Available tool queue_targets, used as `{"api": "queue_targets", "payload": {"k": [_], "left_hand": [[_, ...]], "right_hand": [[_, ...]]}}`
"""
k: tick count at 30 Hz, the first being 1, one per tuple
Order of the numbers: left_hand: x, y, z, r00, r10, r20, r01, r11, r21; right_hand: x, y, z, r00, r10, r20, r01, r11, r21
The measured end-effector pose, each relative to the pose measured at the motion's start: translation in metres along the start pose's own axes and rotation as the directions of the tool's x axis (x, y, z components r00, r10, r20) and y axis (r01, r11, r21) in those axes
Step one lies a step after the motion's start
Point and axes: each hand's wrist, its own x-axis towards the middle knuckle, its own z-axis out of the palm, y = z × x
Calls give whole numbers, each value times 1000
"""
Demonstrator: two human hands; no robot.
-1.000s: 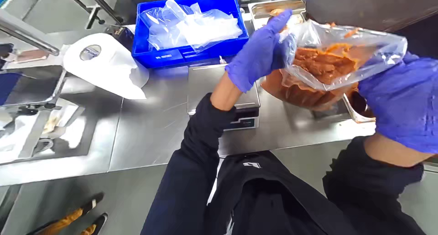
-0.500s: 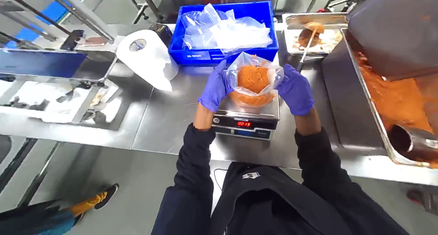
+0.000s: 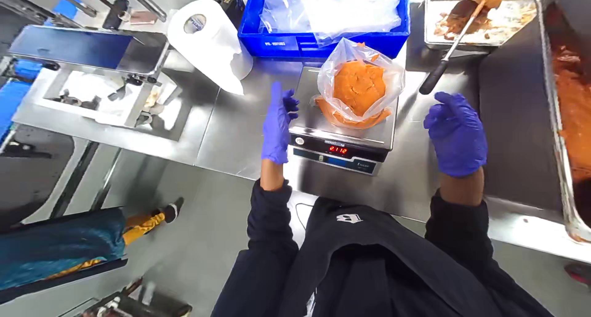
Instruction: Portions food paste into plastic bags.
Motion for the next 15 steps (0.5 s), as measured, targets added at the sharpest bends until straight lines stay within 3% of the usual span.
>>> {"api": "queue_targets", "payload": {"k": [4, 8, 15], "left_hand": [[-19, -34, -29, 990, 3, -138, -22, 990, -136], [-44, -70, -56, 965, -119, -234, 78, 981, -178], [-59, -104, -66, 943, -204, -262, 165, 973, -165]], "right_hand": [[-16, 7, -34, 994, 2, -112, 0, 1000, 22], [-33, 19, -58, 981, 69, -183, -57, 996, 72], [-40, 29, -61, 970, 65, -233, -66, 998, 1]]}}
